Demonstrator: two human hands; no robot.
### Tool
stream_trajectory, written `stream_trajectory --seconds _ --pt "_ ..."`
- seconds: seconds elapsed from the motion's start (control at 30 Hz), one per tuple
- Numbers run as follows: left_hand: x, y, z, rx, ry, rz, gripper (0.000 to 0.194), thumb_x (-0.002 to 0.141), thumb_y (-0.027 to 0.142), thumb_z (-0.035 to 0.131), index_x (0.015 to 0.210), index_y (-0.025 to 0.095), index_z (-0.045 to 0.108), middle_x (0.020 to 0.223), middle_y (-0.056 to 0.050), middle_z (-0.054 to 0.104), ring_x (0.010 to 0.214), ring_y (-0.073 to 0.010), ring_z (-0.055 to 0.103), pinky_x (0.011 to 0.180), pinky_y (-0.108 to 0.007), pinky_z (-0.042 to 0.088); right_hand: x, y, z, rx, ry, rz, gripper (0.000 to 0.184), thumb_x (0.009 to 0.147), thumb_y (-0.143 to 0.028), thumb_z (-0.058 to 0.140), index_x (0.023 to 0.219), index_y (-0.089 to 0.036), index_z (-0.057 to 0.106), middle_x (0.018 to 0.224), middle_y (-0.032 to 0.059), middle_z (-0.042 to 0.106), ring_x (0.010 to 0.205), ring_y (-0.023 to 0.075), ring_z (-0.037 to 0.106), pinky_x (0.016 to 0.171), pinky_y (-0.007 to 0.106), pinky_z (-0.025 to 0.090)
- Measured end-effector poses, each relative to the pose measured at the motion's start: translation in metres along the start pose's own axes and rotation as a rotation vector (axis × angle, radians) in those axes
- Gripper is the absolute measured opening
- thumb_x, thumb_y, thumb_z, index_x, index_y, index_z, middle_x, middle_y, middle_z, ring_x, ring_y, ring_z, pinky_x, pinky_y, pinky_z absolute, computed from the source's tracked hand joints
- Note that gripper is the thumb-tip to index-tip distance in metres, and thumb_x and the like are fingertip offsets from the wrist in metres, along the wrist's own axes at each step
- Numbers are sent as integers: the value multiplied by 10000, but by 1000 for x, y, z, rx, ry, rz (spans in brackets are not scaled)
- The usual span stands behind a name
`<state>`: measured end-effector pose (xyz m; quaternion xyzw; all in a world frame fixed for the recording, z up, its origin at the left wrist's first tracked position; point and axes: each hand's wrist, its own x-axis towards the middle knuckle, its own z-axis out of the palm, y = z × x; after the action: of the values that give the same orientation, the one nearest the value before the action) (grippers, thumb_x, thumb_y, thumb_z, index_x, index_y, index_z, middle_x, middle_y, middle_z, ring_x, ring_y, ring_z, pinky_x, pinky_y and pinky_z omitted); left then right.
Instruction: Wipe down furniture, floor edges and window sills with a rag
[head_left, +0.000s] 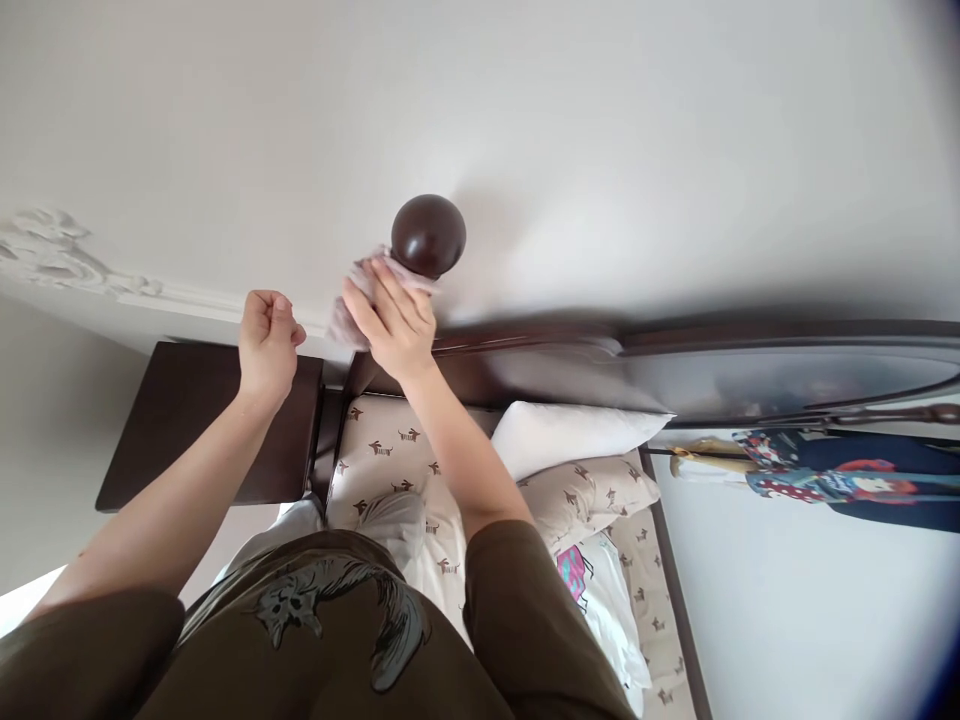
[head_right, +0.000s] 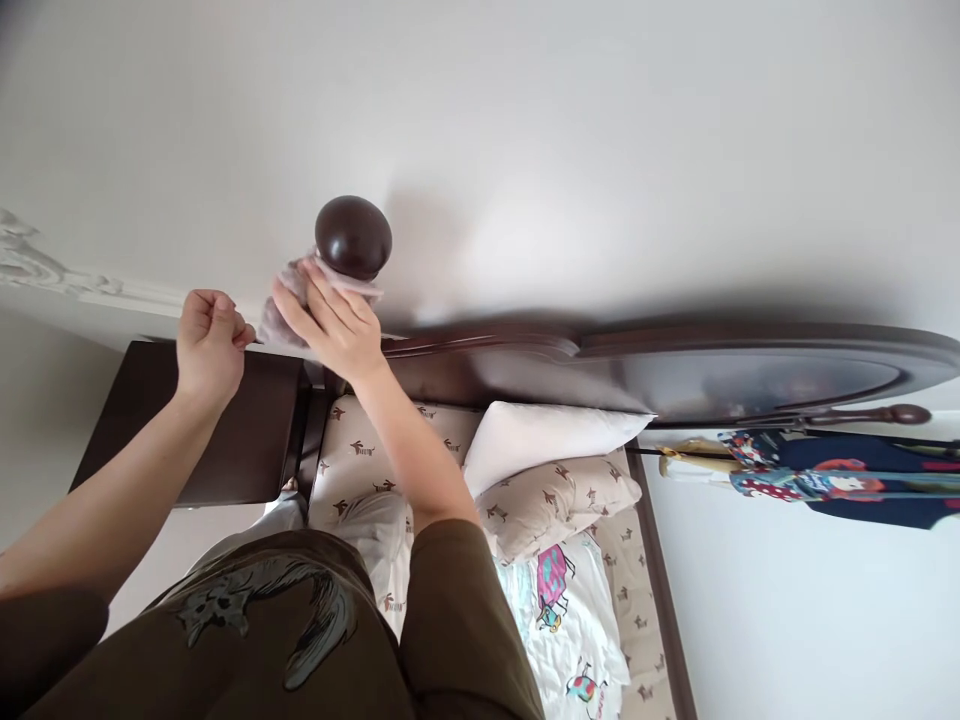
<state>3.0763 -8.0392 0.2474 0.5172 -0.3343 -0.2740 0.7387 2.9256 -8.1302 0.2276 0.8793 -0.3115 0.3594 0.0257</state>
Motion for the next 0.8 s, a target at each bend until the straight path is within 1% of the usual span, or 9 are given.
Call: stream_trajectory --seconds 0.13,0.23,0.33,0.4,0.47,0.57,0.63,0.73,0.8 --pt "-4 6 -5 -56 7 17 265 937 375 612 793 212 460 649 52 340 500 -68 266 490 -263 296 5 -10 21 -55 -415 -195 417 1026 -194 209 1283 -175 537 1311 91 620 1309 201 540 1199 464 365" --pt "-9 12 -17 -19 19 12 242 950 338 606 796 206 474 609 59 316 505 -63 265 508 -263 293 -34 -16 49 2 -604 -228 403 1017 -139 224 1204 -136 580 1244 131 654 1237 178 576 1179 392 381" --pt "-13 17 -37 76 39 16 211 965 335 583 809 219 502 611 51 324 515 -70 280 529 -294 288 -86 -15 65 64 -638 -88 301 1016 -190 342 1068 -173 638 1018 90 713 1047 167 645 1051 370 487" --pt "-16 17 -48 112 56 21 205 971 334 567 808 224 511 614 47 322 518 -77 276 531 -315 273 -116 -10 62 25 -561 87 273 1005 -247 393 1018 -172 656 883 81 700 938 195 660 967 418 526" --pt "-19 13 -51 113 76 8 205 981 290 540 793 219 503 601 50 307 510 -78 267 527 -322 253 -131 -2 48 -19 -362 270 275 981 -327 445 1041 -166 659 883 100 678 955 242 659 948 481 527" --pt "-22 1 -40 46 95 -61 225 990 202 491 765 202 472 590 61 308 486 -60 260 520 -305 232 -118 15 25 -61 123 519 421 957 -432 450 1223 -143 601 1093 170 632 1182 312 598 1006 537 492" --pt "-22 -7 -26 -28 87 -130 240 973 204 523 742 193 457 583 69 301 469 -47 255 503 -277 223 -91 25 21 -58 305 580 541 983 -430 354 1382 -85 472 1248 222 565 1298 304 536 1041 516 481" --pt "-23 -13 -4 -143 62 -259 290 910 248 633 703 186 440 564 77 283 462 -47 241 464 -233 222 -55 26 34 4 253 576 576 1013 -364 157 1465 -68 358 1332 221 538 1314 218 542 1048 404 496" --pt "-24 -14 5 -196 53 -326 311 879 253 668 686 183 436 555 79 286 471 -52 233 454 -213 231 -49 17 47 50 193 619 591 1006 -301 65 1464 -70 360 1329 215 556 1281 186 574 1034 365 504"
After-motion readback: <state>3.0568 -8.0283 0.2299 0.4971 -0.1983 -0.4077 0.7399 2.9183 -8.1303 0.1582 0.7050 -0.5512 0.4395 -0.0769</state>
